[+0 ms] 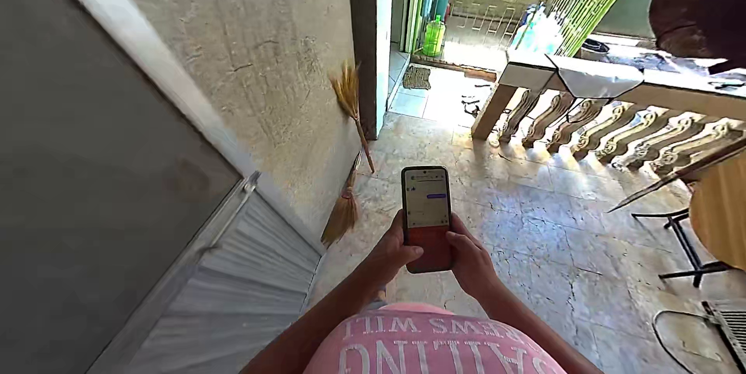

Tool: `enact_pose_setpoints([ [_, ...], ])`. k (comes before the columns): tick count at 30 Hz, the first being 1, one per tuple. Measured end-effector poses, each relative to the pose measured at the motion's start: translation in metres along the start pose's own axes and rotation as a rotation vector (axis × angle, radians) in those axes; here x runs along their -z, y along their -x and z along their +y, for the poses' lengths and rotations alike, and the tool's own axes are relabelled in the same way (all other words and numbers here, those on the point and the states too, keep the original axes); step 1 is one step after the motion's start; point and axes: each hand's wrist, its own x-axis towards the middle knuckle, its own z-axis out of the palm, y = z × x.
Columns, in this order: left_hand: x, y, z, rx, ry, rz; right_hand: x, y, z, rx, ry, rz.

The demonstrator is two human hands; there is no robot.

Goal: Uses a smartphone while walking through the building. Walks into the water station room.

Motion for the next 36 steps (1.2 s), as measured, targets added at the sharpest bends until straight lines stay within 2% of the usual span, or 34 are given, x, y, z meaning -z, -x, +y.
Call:
enact_pose_setpoints([
  [2,0.027,-0.058,0.010,0.009,0.011,-0.063,0.016,-0.053,-0.013,0.009,-0.015,0.010],
  [6,0.062,-0.178,0.035,0.072,-0.031,-0.121,0.058,-0.147,-0.047,0.066,0.051,-0.089],
  [12,0.088,-0.355,0.012,0.071,-0.021,-0.264,0.146,-0.275,-0.077,0.086,0.101,0.136],
  [15,0.089,-0.439,-0.010,0.055,-0.001,-0.246,0.201,-0.341,-0.090,0.082,0.142,0.257],
  [17,0.087,-0.496,-0.018,0.033,0.023,-0.181,0.242,-0.387,-0.108,0.077,0.151,0.207],
  [20,0.085,-0.572,-0.017,0.057,0.042,-0.031,0.295,-0.448,-0.142,0.051,0.136,0.022],
  [23,0.093,-0.644,-0.018,0.068,0.068,0.041,0.338,-0.510,-0.171,-0.011,0.142,-0.078],
  [29,0.157,-0.773,-0.032,0.028,0.143,-0.027,0.406,-0.643,-0.192,-0.120,0.065,-0.258],
  [36,0.247,-0.947,-0.021,0.022,0.144,-0.112,0.457,-0.823,-0.211,-0.096,0.037,-0.229],
])
